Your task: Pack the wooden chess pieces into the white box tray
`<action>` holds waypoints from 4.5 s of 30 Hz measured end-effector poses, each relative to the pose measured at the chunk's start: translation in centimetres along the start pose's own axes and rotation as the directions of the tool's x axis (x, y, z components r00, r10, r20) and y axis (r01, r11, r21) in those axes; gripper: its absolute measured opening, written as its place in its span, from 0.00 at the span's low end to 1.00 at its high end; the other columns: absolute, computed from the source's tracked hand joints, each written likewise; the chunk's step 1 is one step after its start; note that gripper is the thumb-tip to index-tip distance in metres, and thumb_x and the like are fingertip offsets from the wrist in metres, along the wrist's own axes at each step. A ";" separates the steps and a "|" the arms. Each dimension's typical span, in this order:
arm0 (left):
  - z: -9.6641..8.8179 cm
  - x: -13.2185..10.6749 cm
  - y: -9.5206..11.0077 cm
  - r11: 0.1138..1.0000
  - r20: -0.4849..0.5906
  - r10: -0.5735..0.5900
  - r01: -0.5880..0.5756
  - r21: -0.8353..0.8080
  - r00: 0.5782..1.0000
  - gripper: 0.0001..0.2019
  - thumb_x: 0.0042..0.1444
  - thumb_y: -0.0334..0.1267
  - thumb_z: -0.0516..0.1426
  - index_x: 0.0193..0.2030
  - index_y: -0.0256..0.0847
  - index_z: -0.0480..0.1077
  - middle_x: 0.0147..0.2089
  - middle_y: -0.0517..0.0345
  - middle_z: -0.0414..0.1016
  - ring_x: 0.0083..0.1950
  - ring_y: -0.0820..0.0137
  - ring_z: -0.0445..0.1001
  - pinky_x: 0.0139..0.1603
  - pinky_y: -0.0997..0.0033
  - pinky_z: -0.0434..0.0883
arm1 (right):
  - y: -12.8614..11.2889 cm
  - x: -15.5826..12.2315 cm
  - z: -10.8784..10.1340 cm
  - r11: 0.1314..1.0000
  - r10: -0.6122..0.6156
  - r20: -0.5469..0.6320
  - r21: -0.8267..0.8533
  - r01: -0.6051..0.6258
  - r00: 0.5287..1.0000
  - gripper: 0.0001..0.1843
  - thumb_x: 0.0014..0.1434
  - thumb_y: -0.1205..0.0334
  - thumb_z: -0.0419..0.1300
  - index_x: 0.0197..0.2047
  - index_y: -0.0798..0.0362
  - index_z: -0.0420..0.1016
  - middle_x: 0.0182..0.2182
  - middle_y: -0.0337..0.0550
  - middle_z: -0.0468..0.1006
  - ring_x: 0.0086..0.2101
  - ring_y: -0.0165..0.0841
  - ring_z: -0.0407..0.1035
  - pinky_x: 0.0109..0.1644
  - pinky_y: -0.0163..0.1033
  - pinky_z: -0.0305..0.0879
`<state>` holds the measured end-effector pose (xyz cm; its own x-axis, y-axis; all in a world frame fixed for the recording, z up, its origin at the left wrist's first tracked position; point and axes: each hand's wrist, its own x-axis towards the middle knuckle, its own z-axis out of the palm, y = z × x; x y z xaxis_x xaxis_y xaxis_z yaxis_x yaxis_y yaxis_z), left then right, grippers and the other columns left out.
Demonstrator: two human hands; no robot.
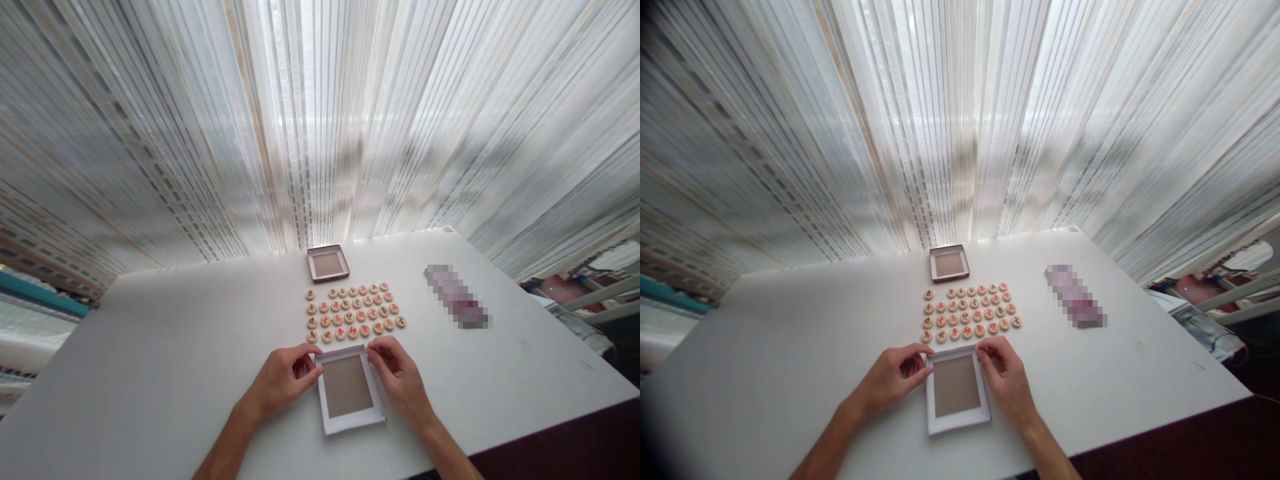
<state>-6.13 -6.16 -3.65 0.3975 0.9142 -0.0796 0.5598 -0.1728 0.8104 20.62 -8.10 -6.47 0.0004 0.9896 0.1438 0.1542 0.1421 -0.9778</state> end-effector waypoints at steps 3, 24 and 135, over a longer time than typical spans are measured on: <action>0.0 0.0 0.0 1.000 0.000 -0.001 0.001 0.002 1.000 0.13 0.59 0.43 0.60 0.49 0.44 0.76 0.30 0.63 0.78 0.27 0.75 0.69 0.32 0.77 0.66 | -0.1 0.0 0.0 1.000 0.023 -0.002 0.016 -0.023 1.000 0.08 0.67 0.55 0.60 0.45 0.50 0.72 0.36 0.42 0.75 0.37 0.35 0.72 0.43 0.38 0.70; 0.1 -0.1 -0.2 1.000 -0.007 0.010 -0.010 0.006 1.000 0.14 0.60 0.43 0.60 0.50 0.43 0.76 0.30 0.62 0.78 0.27 0.74 0.69 0.32 0.77 0.67 | 0.5 0.3 -0.2 0.992 -0.118 -0.026 -0.058 0.116 0.993 0.06 0.66 0.61 0.60 0.46 0.48 0.74 0.43 0.45 0.73 0.44 0.38 0.71 0.49 0.42 0.71; -0.4 -0.4 0.5 0.998 0.036 0.057 -0.057 0.016 0.998 0.18 0.56 0.40 0.62 0.53 0.44 0.73 0.34 0.63 0.78 0.30 0.73 0.71 0.34 0.76 0.68 | -2.3 -0.5 6.4 0.920 -0.073 0.275 -0.352 0.171 0.959 0.08 0.61 0.74 0.59 0.36 0.51 0.72 0.36 0.41 0.73 0.33 0.33 0.71 0.37 0.36 0.69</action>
<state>-6.27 -6.45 -2.99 0.4544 0.8891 -0.0542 0.5473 -0.2307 0.8045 13.97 -8.74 -5.26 -0.2824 0.9446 0.1669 0.4898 0.2916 -0.8216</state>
